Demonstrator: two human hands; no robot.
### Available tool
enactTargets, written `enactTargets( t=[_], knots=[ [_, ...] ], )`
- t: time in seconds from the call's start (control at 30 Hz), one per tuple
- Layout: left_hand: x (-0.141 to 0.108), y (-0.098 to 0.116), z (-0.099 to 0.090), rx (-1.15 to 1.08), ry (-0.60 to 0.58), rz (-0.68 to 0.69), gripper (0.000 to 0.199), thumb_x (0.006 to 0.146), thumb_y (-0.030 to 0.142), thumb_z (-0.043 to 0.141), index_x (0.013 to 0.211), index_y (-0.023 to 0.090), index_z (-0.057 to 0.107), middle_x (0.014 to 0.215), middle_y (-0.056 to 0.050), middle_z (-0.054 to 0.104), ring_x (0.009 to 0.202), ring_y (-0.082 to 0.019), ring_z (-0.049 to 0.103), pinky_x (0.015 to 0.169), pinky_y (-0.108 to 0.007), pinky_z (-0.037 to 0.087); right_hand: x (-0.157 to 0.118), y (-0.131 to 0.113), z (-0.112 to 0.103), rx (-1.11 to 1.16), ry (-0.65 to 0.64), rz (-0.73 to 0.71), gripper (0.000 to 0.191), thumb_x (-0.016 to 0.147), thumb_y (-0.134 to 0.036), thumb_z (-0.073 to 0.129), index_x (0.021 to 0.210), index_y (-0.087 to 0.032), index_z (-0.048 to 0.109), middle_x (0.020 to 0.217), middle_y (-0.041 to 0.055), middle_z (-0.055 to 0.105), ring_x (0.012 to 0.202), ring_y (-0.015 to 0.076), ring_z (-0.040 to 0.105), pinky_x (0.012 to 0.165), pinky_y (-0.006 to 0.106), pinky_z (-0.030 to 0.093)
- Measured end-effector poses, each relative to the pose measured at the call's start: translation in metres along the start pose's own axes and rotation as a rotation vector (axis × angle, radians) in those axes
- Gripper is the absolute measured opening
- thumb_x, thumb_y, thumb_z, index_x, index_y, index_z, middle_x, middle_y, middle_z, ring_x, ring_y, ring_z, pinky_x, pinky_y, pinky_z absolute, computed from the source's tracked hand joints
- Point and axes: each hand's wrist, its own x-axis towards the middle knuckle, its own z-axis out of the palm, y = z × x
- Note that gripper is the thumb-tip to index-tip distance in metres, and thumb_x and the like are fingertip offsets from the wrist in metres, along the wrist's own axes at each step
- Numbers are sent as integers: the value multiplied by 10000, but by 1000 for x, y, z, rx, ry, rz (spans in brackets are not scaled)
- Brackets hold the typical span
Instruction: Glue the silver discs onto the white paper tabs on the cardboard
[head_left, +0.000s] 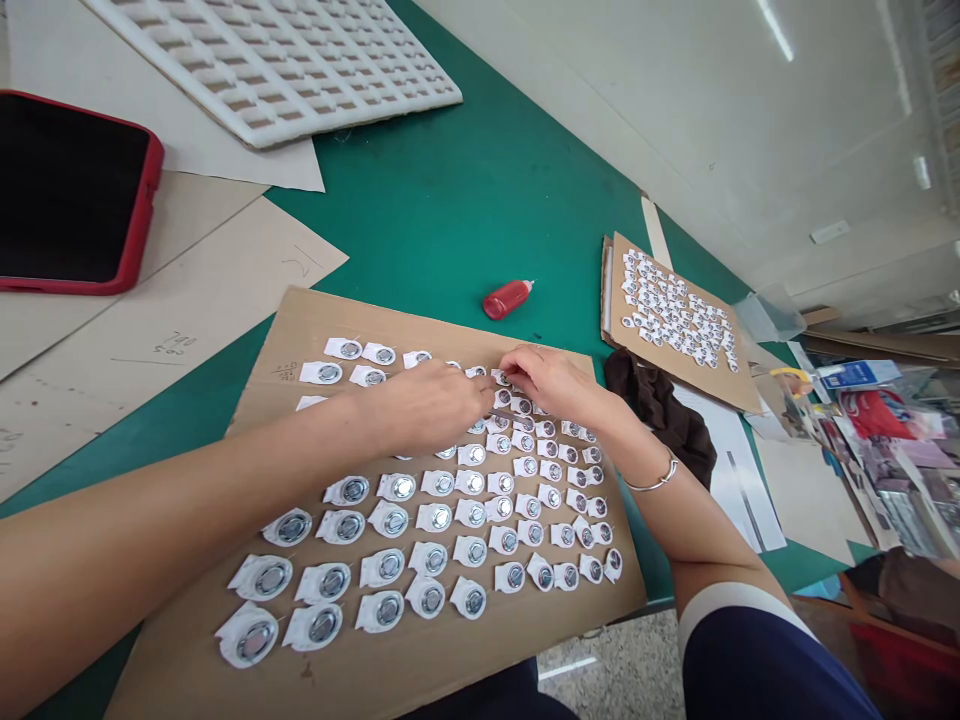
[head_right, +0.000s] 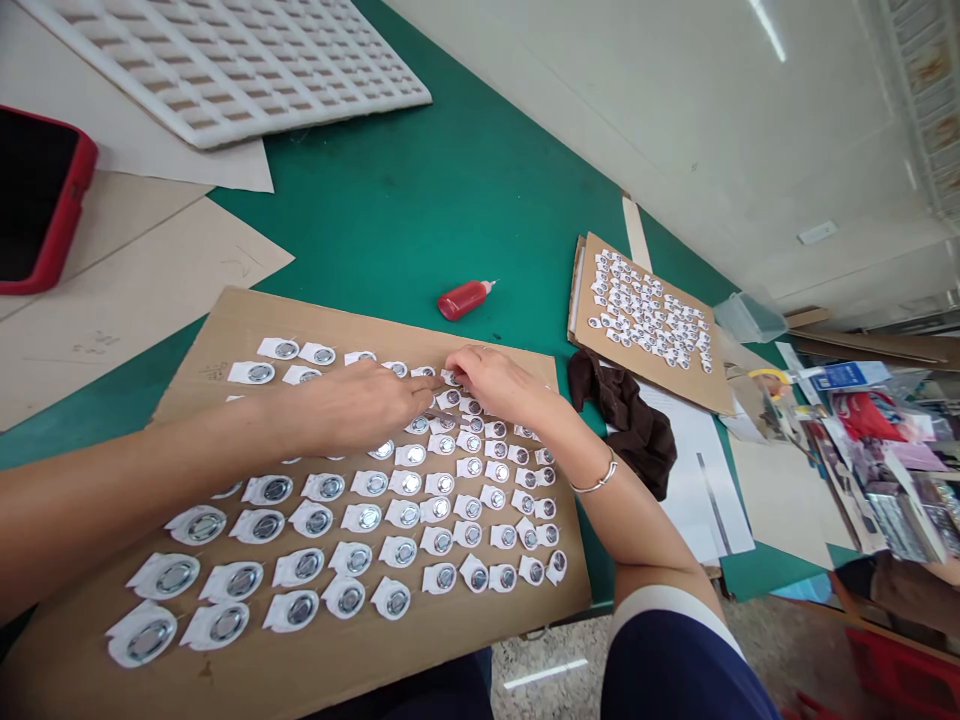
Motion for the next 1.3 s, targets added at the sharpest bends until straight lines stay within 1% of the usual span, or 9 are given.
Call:
enactTargets(
  t=[0.1,0.33,0.57,0.7,0.87,1.03,1.2,1.3],
  knots=[
    [-1,0,0,5,4,10,338,762,25,372,1028,141,546,1007,-85,644,676,-216,610,489,-314,339,-1,2,2,0,4,0,176,823,-80,399,936,-188,480,892,59,593,799,164,541,691,296,426],
    [-1,0,1,0,27,17,332,762,34,379,1030,137,546,892,-75,651,644,-210,603,486,-313,340,-3,4,7,-5,28,-8,185,811,-57,385,910,-193,460,866,47,563,773,158,518,683,295,420],
    [0,0,2,-14,-1,4,339,752,34,402,1034,147,551,936,-78,648,643,-203,602,488,-309,340,-6,4,11,22,65,-4,190,813,-45,362,890,-192,455,851,46,552,780,159,508,682,292,418],
    [-1,0,2,-8,14,3,332,756,38,397,1020,155,561,945,-75,645,629,-201,597,483,-305,331,-7,3,11,37,80,17,184,817,-49,357,872,-195,456,861,48,549,781,158,506,678,290,416],
    [-2,0,4,-22,35,4,330,767,41,392,1027,160,557,940,-83,646,653,-194,595,515,-293,340,-5,1,9,43,68,27,172,820,-59,361,863,-197,452,849,42,549,777,157,511,675,287,416],
    [0,0,5,-49,19,-8,329,782,49,392,1051,161,545,975,-96,638,707,-192,598,562,-291,361,-4,0,7,41,52,30,162,819,-67,366,853,-197,455,842,40,555,762,154,511,667,285,412],
    [1,0,6,-54,-10,-32,346,779,57,399,1079,167,530,934,-84,640,710,-199,596,572,-301,367,-3,0,7,39,54,25,160,812,-72,370,850,-195,466,812,33,549,736,150,502,658,283,407],
    [0,0,6,-67,2,-21,343,785,55,386,1068,175,538,969,-86,635,723,-198,597,583,-307,373,-3,0,7,39,47,31,166,810,-74,367,863,-192,473,818,38,555,744,154,508,660,286,408]
  ],
)
